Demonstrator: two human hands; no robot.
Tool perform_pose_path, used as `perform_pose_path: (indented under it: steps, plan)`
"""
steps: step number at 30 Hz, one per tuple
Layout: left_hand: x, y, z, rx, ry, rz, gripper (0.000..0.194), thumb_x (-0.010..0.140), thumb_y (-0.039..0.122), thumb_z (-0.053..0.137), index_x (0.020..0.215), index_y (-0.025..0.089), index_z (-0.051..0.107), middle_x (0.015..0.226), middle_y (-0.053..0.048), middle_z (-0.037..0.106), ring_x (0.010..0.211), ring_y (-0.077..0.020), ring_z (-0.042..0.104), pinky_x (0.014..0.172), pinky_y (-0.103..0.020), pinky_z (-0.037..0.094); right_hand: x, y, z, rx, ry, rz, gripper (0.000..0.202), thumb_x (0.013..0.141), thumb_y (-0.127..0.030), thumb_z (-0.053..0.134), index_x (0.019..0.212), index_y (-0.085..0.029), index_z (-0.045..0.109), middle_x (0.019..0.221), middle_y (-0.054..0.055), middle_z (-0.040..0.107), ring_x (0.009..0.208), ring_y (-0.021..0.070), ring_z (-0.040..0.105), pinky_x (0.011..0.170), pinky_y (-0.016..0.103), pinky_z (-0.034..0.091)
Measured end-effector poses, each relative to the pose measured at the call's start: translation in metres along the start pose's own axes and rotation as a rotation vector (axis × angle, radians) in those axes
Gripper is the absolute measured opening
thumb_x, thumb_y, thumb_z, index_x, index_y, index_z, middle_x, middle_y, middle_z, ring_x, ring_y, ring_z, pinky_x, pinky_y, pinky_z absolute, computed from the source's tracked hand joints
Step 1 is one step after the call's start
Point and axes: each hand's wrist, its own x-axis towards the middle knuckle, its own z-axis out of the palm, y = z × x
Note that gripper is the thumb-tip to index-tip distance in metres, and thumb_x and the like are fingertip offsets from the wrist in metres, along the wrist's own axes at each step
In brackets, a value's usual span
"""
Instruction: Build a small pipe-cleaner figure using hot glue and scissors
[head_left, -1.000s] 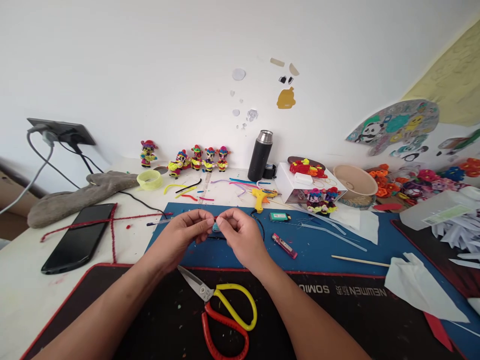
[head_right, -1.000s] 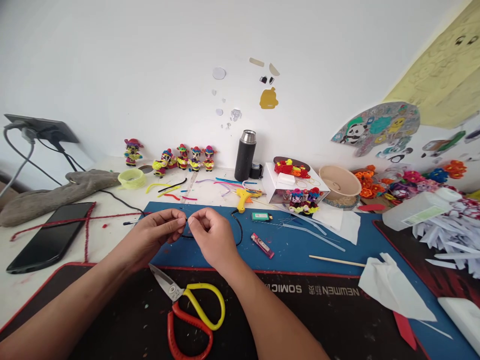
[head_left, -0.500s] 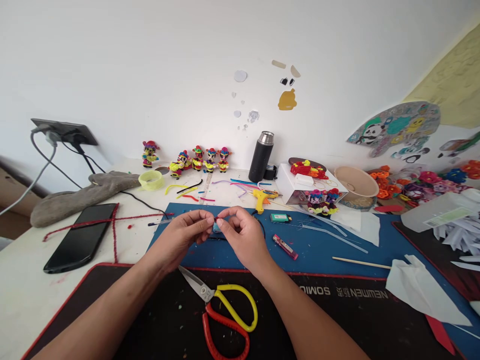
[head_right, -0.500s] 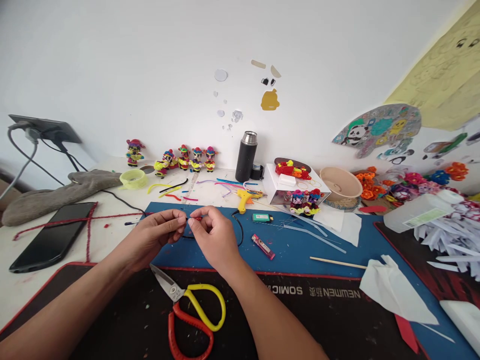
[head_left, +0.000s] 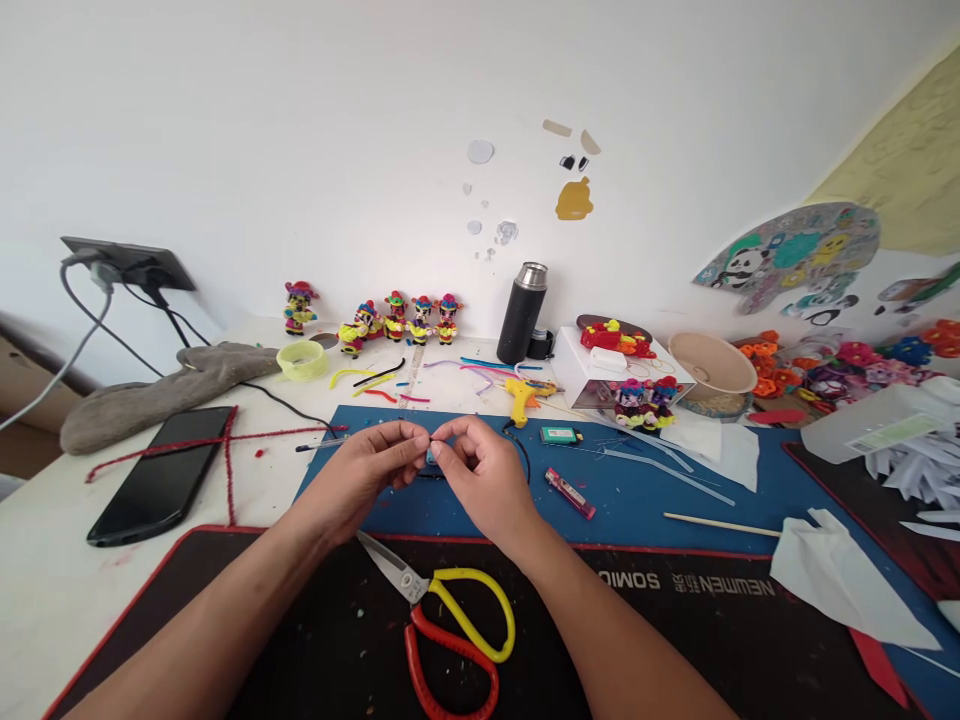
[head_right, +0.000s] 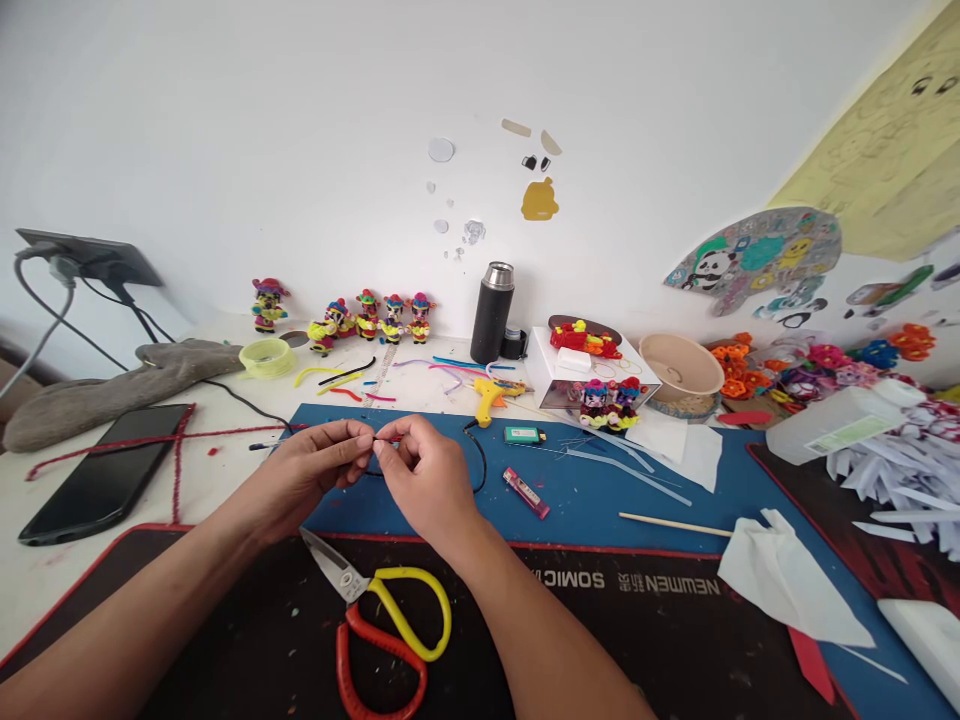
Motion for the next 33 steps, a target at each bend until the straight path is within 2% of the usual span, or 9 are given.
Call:
perform_pose_path:
  steps: [11, 20, 33]
  plan:
    - [-0.0003, 0.0001, -0.0021, -0.008, -0.025, -0.015, 0.034, 0.072, 0.046, 0.094, 0.081, 0.018, 0.076, 0.071, 0.001, 0.063, 0.060, -0.0109, 0.049, 0.055, -0.024, 0.035, -0.0017, -0.0003, -0.0001, -0.028, 0.000, -0.030, 0.014, 0.097, -0.035, 0.063, 0.103, -0.024, 0.069, 0.058, -0.008, 0.048, 0.052, 0.0136, 0.046, 0.055, 0.028, 0.034]
    - [-0.0004, 0.0007, -0.0015, 0.027, -0.022, -0.012, 0.039, 0.073, 0.053, 0.092, 0.078, 0.018, 0.076, 0.071, 0.000, 0.064, 0.060, -0.0118, 0.049, 0.056, -0.025, 0.036, -0.0012, -0.0004, -0.0009, -0.062, 0.000, -0.041, 0.013, 0.097, -0.035, 0.063, 0.099, -0.024, 0.070, 0.059, -0.007, 0.051, 0.052, 0.0139, 0.048, 0.055, 0.027, 0.035]
    - [0.0001, 0.0013, -0.0028, 0.024, -0.011, -0.027, 0.034, 0.068, 0.045, 0.093, 0.078, 0.018, 0.076, 0.070, -0.001, 0.065, 0.059, -0.0119, 0.050, 0.055, -0.024, 0.035, -0.0013, 0.0018, 0.0003, -0.064, -0.014, -0.032, 0.011, 0.096, -0.035, 0.064, 0.099, -0.025, 0.068, 0.059, -0.008, 0.049, 0.052, 0.0137, 0.046, 0.055, 0.028, 0.034]
